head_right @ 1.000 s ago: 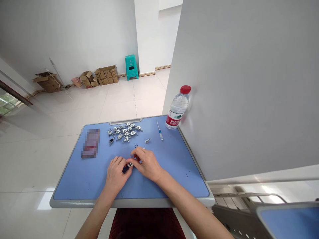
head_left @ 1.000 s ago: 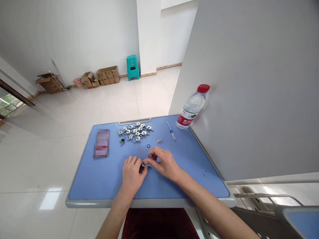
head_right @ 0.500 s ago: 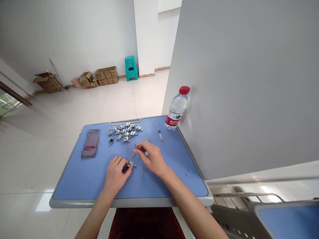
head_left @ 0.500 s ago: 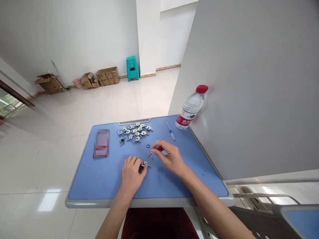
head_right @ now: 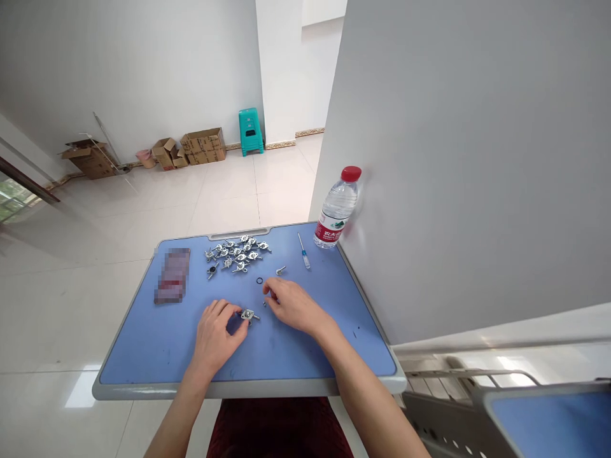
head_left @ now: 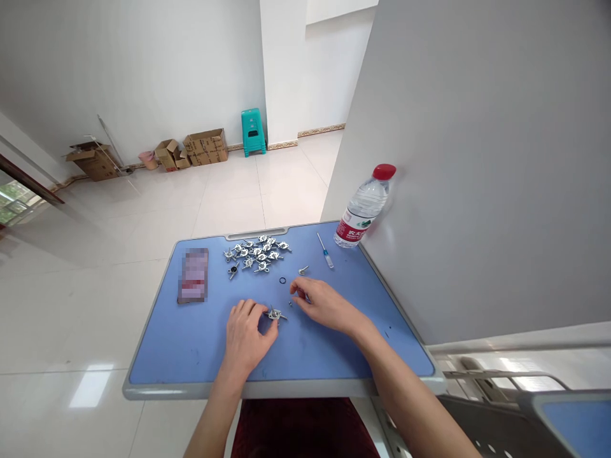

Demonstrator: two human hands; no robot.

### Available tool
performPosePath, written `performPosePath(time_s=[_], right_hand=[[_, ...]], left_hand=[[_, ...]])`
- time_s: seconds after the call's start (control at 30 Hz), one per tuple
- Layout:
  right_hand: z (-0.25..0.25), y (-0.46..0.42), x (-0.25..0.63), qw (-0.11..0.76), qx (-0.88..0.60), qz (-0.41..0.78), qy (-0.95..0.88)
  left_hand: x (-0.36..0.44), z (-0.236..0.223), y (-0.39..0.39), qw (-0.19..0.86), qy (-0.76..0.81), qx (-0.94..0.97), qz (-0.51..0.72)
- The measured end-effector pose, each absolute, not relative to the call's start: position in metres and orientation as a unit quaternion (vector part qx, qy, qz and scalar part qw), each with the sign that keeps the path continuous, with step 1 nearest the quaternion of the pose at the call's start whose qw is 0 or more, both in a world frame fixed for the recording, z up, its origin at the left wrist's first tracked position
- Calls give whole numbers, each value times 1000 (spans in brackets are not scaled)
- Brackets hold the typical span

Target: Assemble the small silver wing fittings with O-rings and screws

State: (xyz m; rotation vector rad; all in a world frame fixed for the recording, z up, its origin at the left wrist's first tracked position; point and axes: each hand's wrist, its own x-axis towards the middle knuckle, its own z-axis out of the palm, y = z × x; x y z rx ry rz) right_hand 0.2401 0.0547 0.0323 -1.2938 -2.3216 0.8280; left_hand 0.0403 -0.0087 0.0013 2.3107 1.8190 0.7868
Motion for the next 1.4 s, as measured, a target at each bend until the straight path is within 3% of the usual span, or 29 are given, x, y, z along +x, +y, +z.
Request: performPosePath(time_s=[0.17, 0.37, 0.6, 1.1, 1.4], right_hand=[[30, 53, 238, 96, -467, 285, -832], [21, 54, 235, 89, -478, 251, -837], [21, 55, 235, 77, -485, 242, -837], [32, 55, 236, 81, -470, 249, -843], [37, 46, 233, 85, -399, 286, -867]], left_hand=[[33, 6, -18, 99, 585, 761, 261], [35, 7, -32, 172, 499, 798, 291], [26, 13, -24, 172, 507, 747, 393], [22, 19, 2, 291, 456, 808, 235], [29, 13, -9, 254, 467, 811, 246]])
